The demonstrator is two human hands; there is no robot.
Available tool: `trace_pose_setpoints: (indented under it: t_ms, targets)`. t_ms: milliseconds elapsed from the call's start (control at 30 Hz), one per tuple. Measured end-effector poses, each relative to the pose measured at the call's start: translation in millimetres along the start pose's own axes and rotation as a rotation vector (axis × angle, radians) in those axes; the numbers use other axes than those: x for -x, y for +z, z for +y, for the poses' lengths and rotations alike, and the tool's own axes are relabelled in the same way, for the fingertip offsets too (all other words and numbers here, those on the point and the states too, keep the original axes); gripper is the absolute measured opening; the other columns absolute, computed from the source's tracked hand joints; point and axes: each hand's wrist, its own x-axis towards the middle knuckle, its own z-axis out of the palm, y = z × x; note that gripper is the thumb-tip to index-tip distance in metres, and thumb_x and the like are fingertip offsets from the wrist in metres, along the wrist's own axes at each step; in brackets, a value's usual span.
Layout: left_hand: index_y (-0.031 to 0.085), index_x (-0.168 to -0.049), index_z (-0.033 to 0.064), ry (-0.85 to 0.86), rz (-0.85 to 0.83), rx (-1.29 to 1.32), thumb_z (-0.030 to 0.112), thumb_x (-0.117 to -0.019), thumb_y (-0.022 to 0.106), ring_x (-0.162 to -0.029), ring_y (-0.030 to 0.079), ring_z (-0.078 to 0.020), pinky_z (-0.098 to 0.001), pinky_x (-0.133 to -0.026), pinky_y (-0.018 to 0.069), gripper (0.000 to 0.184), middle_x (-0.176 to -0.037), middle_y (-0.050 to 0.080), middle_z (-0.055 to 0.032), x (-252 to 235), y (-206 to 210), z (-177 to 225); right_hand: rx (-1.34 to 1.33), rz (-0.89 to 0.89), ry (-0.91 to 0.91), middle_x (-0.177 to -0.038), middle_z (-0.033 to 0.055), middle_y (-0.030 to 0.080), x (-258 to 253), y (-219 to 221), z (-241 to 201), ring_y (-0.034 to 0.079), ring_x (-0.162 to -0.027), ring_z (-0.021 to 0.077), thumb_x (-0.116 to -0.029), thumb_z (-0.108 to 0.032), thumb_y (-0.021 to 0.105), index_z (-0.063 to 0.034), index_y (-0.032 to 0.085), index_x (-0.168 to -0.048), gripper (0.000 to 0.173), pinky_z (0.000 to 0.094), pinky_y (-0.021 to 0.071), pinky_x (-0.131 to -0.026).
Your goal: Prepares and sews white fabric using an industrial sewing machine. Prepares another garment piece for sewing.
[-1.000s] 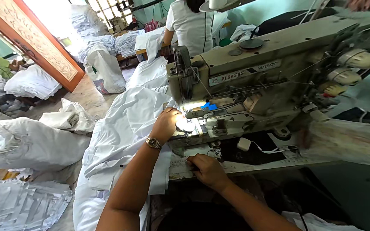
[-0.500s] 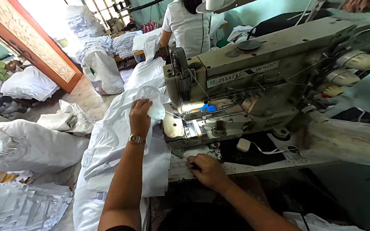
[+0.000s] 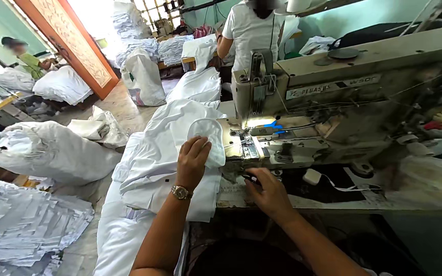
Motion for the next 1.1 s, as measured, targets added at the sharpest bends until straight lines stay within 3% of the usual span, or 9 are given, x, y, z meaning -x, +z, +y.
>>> trace_pose_setpoints:
  t_ms: [233,400,500,600,767,833,933,1067,1100]
  targets:
    - [0.079,-0.104,0.0102,0.002,0.037,0.026,-0.003,-0.0904,0.063,-0.121,0.064,-0.0269,-0.0406,-0.103,0.0514,0.025,-0.119,0.073,-0.0094,11.4,-9.4,14.9,0.234,-0.040,-0.021,-0.101,0.0161,0.068,-70.7,-13.4,-32.9,0.069,-0.090,0.0334,-0.0955,-0.017,0.067,-0.0067,0.073,-0.114,0.022,0.0496,0.0588,-0.073]
    - [0.078,-0.095,0.0097,-0.057,0.131,0.204,0.007,-0.0925,0.066,-0.115,0.065,-0.0236,-0.0352,-0.103,0.0518,0.012,-0.110,0.075,-0.0090,18.1,-22.4,34.0,0.255,-0.056,0.004,-0.085,0.0134,0.066,-93.1,-11.0,-37.8,0.068,-0.072,0.0324,-0.0978,-0.014,0.062,-0.0072,0.075,-0.102,0.015,0.0508,0.0553,-0.058]
    - [0.073,-0.096,0.0059,-0.247,0.172,0.597,0.016,-0.0948,0.067,-0.107,0.069,-0.0183,-0.0346,-0.096,0.0574,0.012,-0.104,0.074,-0.0073,21.8,-52.0,41.1,0.137,0.008,0.038,-0.093,0.0118,0.069,-77.3,-21.9,-31.1,0.069,-0.079,0.0276,-0.0993,-0.018,0.062,-0.0084,0.075,-0.109,0.019,0.0484,0.0582,-0.066]
    - [0.070,-0.111,0.0155,-0.396,0.090,0.987,0.031,-0.0990,0.066,-0.091,0.070,-0.0091,-0.0288,-0.083,0.0602,0.020,-0.100,0.073,0.0034,30.1,-84.7,37.3,-0.078,-0.033,0.120,-0.096,0.0102,0.065,-58.1,-21.9,-25.6,0.063,-0.076,0.0209,-0.0947,-0.031,0.069,-0.0111,0.071,-0.118,0.031,0.0419,0.0555,-0.066]
    - [0.069,-0.109,0.0175,-0.397,0.053,1.358,0.031,-0.1019,0.062,-0.071,0.065,-0.0086,-0.0290,-0.071,0.0581,0.017,-0.084,0.069,0.0034,25.9,-113.5,56.6,-0.283,-0.327,-0.086,-0.114,0.0174,0.065,-43.8,14.9,-58.0,0.067,-0.092,0.0274,-0.0870,-0.039,0.078,-0.0168,0.061,-0.142,0.061,0.0470,0.0595,-0.076]
    - [0.069,-0.107,0.0139,-0.359,0.018,1.256,0.028,-0.1011,0.064,-0.076,0.066,-0.0065,-0.0262,-0.072,0.0580,0.016,-0.087,0.070,0.0034,24.9,-118.4,61.7,-0.275,-0.367,-0.140,-0.115,0.0184,0.063,-48.0,35.5,-67.2,0.068,-0.092,0.0291,-0.0896,-0.033,0.076,-0.0184,0.059,-0.144,0.058,0.0470,0.0596,-0.075]
    - [0.070,-0.099,0.0039,-0.430,-0.032,0.751,0.013,-0.0953,0.068,-0.086,0.066,0.0017,-0.0188,-0.080,0.0570,0.010,-0.092,0.071,0.0039,20.4,-112.4,59.3,-0.388,-0.292,-0.004,-0.101,0.0140,0.066,-57.4,51.7,-65.2,0.065,-0.084,0.0238,-0.0948,-0.022,0.067,-0.0124,0.067,-0.133,0.039,0.0429,0.0571,-0.074]
    - [0.071,-0.100,0.0031,-0.809,-0.137,0.644,0.013,-0.0952,0.070,-0.080,0.069,-0.0048,-0.0273,-0.078,0.0598,0.011,-0.086,0.073,-0.0007,29.6,-75.2,36.3,-0.635,-0.288,0.256,-0.100,0.0062,0.070,-53.6,37.9,-54.6,0.065,-0.080,0.0091,-0.1014,-0.016,0.057,-0.0065,0.068,-0.125,0.028,0.0281,0.0563,-0.074]
    - [0.072,-0.101,0.0036,-0.876,-0.155,0.673,0.014,-0.0957,0.070,-0.079,0.070,-0.0052,-0.0275,-0.078,0.0605,0.012,-0.086,0.074,-0.0007,30.8,-68.7,34.2,-0.695,-0.298,0.323,-0.097,0.0028,0.070,-51.0,31.1,-54.5,0.062,-0.075,0.0045,-0.1030,-0.018,0.055,-0.0056,0.068,-0.123,0.026,0.0229,0.0531,-0.067]
